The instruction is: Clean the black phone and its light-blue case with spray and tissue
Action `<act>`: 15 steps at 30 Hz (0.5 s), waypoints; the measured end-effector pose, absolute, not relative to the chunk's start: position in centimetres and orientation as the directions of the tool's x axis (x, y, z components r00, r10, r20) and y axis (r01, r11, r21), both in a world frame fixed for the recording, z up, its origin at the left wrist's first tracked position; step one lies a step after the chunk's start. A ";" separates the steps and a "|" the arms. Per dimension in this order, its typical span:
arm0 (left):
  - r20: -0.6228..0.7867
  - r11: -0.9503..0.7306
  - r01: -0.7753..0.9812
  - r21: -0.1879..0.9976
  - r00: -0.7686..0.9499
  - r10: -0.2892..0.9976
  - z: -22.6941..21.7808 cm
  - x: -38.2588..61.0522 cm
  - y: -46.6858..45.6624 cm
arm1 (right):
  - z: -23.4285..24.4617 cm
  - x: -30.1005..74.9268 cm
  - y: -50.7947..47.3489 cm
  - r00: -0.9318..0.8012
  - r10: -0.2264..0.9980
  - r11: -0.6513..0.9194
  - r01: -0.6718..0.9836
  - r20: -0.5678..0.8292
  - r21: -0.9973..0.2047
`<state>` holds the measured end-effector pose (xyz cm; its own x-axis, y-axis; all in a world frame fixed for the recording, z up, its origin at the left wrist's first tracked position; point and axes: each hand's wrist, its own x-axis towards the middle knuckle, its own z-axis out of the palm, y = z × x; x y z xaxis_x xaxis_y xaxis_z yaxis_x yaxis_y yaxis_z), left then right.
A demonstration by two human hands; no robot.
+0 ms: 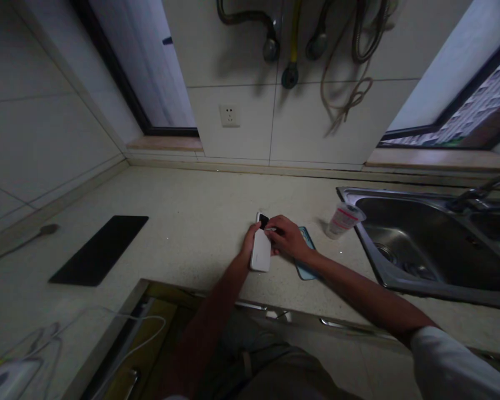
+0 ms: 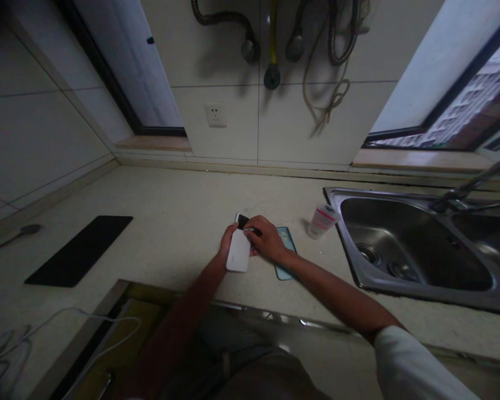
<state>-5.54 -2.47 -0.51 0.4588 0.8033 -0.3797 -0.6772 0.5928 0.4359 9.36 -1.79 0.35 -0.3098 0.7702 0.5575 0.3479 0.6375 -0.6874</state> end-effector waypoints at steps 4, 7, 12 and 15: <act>-0.336 0.586 -0.721 0.369 0.484 0.808 -0.3 -5.9 -2.2 | 0.0 9.9 -0.2 -0.276 0.815 0.579 0.384 0.509 -0.719; -0.330 0.573 -0.740 0.351 0.475 0.816 -0.3 -5.8 -2.0 | 0.0 10.6 0.9 -0.305 0.826 0.562 0.396 0.473 -0.726; -0.296 0.607 -0.706 0.364 0.531 0.794 0.1 -5.7 -2.4 | 0.8 11.4 2.0 -0.201 0.850 0.522 0.443 0.486 -0.729; -0.285 0.636 -0.669 0.384 0.570 0.771 0.2 -5.6 -2.6 | 1.4 11.0 1.9 -0.200 0.834 0.546 0.439 0.514 -0.714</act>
<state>-5.59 -2.60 0.23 0.5698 0.7709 -0.2846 -0.6693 0.6363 0.3835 10.97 1.90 1.43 -0.2002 0.8338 0.5144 0.4386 0.5458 -0.7140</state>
